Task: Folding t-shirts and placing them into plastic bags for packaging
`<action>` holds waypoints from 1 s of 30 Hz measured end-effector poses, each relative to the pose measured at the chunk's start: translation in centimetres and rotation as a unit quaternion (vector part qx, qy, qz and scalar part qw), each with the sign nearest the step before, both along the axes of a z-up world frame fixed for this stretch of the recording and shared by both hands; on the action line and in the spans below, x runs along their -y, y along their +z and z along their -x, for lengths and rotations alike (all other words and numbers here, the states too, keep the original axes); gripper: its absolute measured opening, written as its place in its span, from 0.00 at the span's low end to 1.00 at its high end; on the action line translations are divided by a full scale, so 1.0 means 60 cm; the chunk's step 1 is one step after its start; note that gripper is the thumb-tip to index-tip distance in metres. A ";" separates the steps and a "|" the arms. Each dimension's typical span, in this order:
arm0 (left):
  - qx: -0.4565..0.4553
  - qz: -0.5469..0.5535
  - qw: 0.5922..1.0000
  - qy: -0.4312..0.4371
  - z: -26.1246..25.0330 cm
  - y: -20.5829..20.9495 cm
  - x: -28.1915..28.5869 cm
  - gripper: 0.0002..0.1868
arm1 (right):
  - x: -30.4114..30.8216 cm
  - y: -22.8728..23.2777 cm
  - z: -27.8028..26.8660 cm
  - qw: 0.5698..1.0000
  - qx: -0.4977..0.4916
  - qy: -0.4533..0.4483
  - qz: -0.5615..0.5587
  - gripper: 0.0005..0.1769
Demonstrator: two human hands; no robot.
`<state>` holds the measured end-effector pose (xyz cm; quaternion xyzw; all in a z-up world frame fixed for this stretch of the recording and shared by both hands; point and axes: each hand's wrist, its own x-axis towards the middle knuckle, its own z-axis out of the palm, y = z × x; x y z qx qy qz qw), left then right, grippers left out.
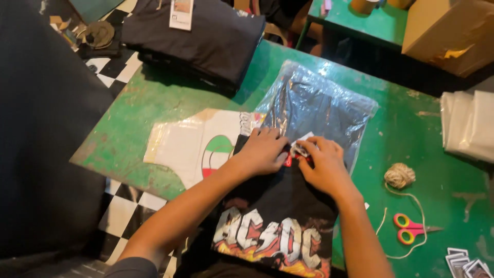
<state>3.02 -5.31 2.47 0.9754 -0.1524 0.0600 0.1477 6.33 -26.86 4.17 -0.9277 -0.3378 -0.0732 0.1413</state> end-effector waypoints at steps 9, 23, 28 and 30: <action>-0.091 0.191 0.974 -0.080 -0.061 0.089 -0.020 0.18 | 0.000 0.056 -0.062 0.996 -0.045 0.031 -0.074 0.17; 0.027 0.153 0.988 0.025 -0.341 0.012 -0.011 0.16 | -0.053 0.072 -0.302 0.977 0.087 -0.012 -0.195 0.17; 0.120 0.286 0.950 0.023 -0.333 -0.032 -0.018 0.14 | -0.069 -0.018 -0.314 0.965 0.082 -0.040 -0.244 0.17; 0.162 0.326 0.931 0.001 -0.331 -0.053 -0.019 0.12 | -0.054 -0.028 -0.309 0.960 0.114 -0.033 -0.254 0.16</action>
